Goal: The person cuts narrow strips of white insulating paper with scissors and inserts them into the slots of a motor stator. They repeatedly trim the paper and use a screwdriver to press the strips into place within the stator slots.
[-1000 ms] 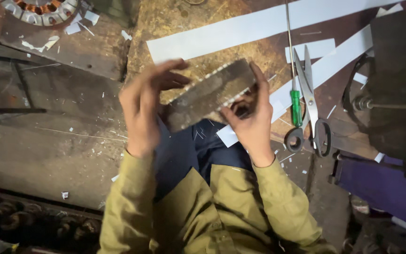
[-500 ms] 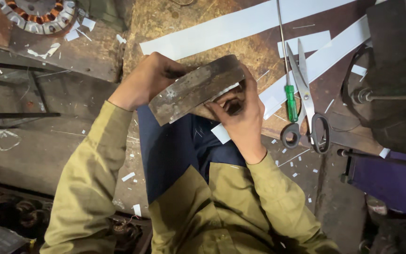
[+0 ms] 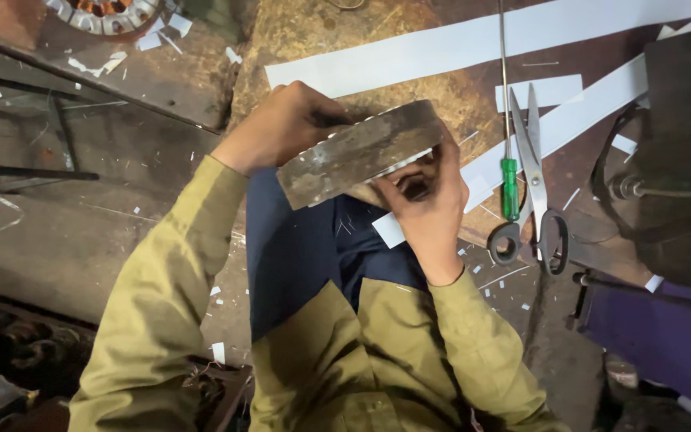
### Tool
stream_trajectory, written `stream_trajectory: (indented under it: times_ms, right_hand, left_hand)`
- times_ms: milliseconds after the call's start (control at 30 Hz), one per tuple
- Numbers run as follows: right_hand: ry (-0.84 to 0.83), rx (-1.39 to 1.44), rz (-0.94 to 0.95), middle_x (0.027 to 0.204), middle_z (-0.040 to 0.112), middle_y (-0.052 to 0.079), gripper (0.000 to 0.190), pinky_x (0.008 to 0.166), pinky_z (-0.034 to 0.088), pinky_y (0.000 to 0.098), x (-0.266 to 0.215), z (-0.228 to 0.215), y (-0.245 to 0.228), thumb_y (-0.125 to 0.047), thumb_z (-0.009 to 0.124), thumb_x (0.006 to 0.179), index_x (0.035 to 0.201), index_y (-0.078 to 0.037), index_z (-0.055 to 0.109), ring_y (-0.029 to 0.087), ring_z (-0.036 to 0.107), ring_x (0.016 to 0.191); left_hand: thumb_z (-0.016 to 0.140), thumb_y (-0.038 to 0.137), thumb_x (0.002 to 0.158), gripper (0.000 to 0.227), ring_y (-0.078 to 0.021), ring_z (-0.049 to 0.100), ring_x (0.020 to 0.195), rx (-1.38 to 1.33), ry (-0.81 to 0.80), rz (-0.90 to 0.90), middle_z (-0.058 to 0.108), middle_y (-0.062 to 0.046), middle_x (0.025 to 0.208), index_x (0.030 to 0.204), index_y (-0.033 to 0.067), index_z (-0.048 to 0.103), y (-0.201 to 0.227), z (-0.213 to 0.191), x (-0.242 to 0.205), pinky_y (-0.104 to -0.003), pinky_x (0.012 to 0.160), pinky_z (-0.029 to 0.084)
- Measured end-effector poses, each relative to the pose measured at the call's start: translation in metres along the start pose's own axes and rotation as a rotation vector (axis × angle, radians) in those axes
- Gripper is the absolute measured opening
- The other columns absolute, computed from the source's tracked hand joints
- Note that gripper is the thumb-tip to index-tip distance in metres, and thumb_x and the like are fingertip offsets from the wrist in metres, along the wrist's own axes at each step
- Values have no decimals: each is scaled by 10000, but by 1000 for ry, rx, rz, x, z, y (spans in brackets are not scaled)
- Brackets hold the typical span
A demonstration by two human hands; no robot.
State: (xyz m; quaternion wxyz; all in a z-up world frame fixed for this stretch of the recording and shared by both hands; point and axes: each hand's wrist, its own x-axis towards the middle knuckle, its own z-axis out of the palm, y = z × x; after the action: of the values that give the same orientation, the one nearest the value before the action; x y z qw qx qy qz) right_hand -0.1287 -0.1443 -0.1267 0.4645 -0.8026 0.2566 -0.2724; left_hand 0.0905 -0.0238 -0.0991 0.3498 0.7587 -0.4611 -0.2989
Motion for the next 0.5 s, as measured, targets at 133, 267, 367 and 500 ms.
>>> stream_trajectory:
  times_ms: [133, 267, 367, 500]
  right_hand:
    - [18, -1, -11, 828, 744, 67, 856, 635, 538, 229, -1, 3, 9, -9, 898, 792, 1480, 33, 391, 92, 667, 678]
    - [0, 15, 53, 839, 740, 73, 780, 634, 541, 230, -4, 3, 8, 3, 898, 820, 1422, 37, 404, 92, 667, 698]
    - [-17, 56, 41, 870, 743, 81, 708, 645, 533, 241, -1, 4, 0, 23, 900, 845, 1384, 31, 440, 105, 668, 726]
    - [-7, 191, 42, 1088, 646, 61, 844, 630, 550, 229, 0, -1, -13, 6, 858, 766, 1425, 19, 330, 91, 666, 778]
  left_hand:
    - [789, 155, 846, 252, -306, 754, 874, 45, 67, 131, 765, -168, 990, 1091, 96, 800, -6, 5, 4, -383, 800, 575]
    - [804, 197, 843, 253, -318, 746, 840, 59, 56, -4, 750, -170, 970, 1080, 108, 786, -9, 10, 9, -389, 768, 572]
    - [789, 199, 869, 224, -315, 741, 801, 57, 52, -11, 750, -165, 931, 1070, 100, 787, -6, 6, 8, -390, 755, 571]
    - [739, 154, 931, 160, -266, 757, 847, -169, 61, 74, 779, -118, 948, 1054, 58, 776, -3, 3, -7, -362, 803, 601]
